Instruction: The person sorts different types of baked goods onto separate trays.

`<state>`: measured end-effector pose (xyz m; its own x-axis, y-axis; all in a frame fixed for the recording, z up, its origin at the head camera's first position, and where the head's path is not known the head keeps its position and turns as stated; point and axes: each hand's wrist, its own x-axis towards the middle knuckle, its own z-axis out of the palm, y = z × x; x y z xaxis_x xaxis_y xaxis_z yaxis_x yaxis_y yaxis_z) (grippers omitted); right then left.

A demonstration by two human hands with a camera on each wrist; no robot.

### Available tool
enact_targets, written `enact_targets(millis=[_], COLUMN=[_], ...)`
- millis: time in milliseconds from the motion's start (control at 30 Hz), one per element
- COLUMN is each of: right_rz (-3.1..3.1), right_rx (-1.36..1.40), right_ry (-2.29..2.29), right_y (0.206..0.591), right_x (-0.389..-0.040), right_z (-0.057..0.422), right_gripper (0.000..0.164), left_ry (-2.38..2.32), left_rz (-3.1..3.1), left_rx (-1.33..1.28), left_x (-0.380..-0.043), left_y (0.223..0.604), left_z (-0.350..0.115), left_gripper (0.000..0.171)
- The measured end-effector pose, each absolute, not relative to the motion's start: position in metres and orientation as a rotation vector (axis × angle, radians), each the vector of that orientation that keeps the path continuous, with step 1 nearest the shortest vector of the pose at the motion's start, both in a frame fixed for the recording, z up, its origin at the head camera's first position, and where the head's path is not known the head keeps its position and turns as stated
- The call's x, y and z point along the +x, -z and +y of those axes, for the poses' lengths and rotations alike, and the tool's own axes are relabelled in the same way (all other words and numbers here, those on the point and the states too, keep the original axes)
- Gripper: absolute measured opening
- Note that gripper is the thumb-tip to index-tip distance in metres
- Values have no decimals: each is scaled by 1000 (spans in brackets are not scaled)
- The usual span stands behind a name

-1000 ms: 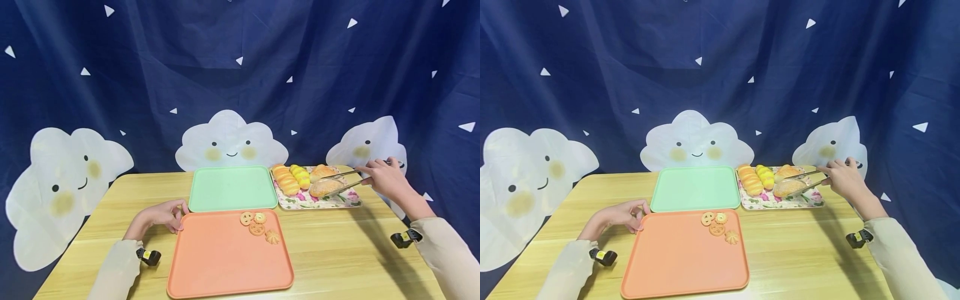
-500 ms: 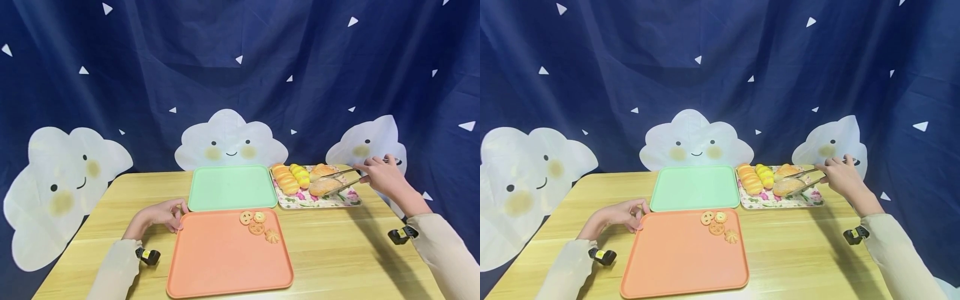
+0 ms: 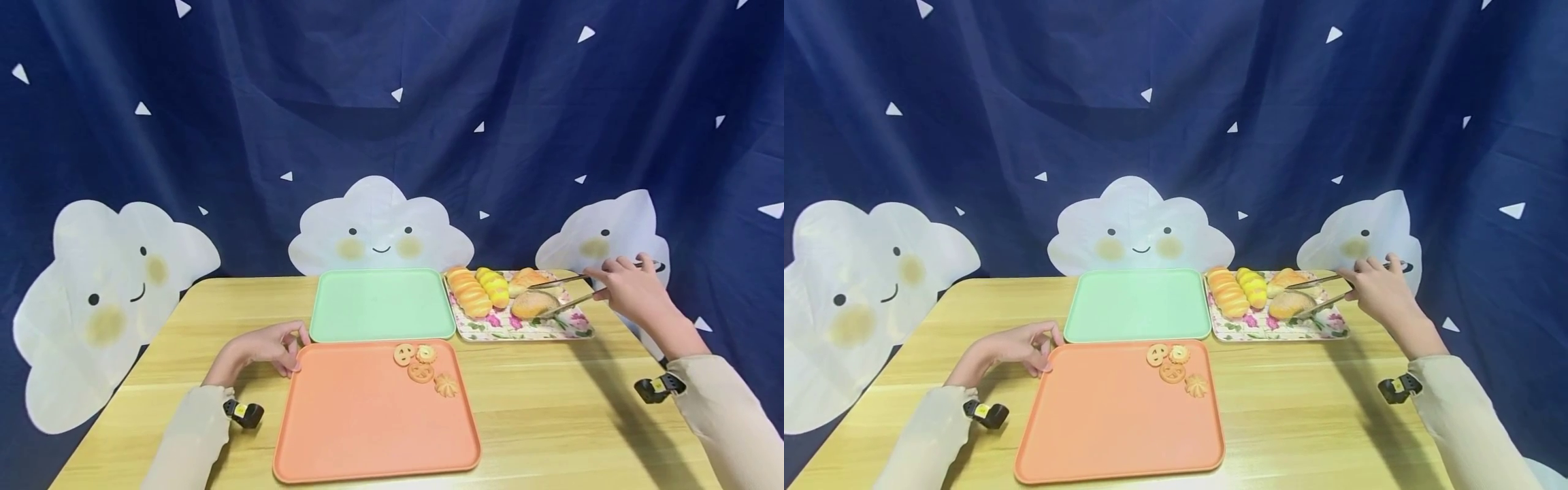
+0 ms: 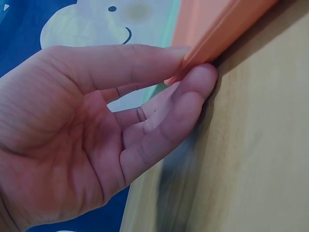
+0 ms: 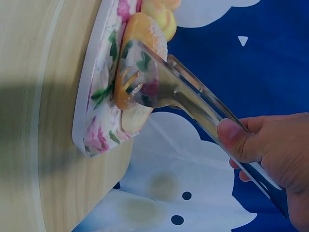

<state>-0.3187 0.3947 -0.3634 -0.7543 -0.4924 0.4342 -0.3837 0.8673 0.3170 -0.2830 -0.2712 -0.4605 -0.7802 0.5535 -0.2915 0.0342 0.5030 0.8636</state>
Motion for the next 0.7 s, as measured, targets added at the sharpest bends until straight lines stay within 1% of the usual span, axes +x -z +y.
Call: enact_targets(millis=[167, 433, 700], right_rz=[-2514, -2513, -2427], right_rx=[608, 589, 557], right_ry=[265, 203, 163], right_y=[361, 359, 346], right_x=[-315, -311, -305], right_z=[395, 398, 395], right_gripper=[43, 42, 42], left_ry=[-1257, -1297, -1307], left_rz=[2192, 2258, 2289], left_rx=[503, 552, 561], left_x=[-283, -283, -284], left_y=[458, 459, 458], left_z=[-272, -271, -270], left_gripper=[42, 34, 30])
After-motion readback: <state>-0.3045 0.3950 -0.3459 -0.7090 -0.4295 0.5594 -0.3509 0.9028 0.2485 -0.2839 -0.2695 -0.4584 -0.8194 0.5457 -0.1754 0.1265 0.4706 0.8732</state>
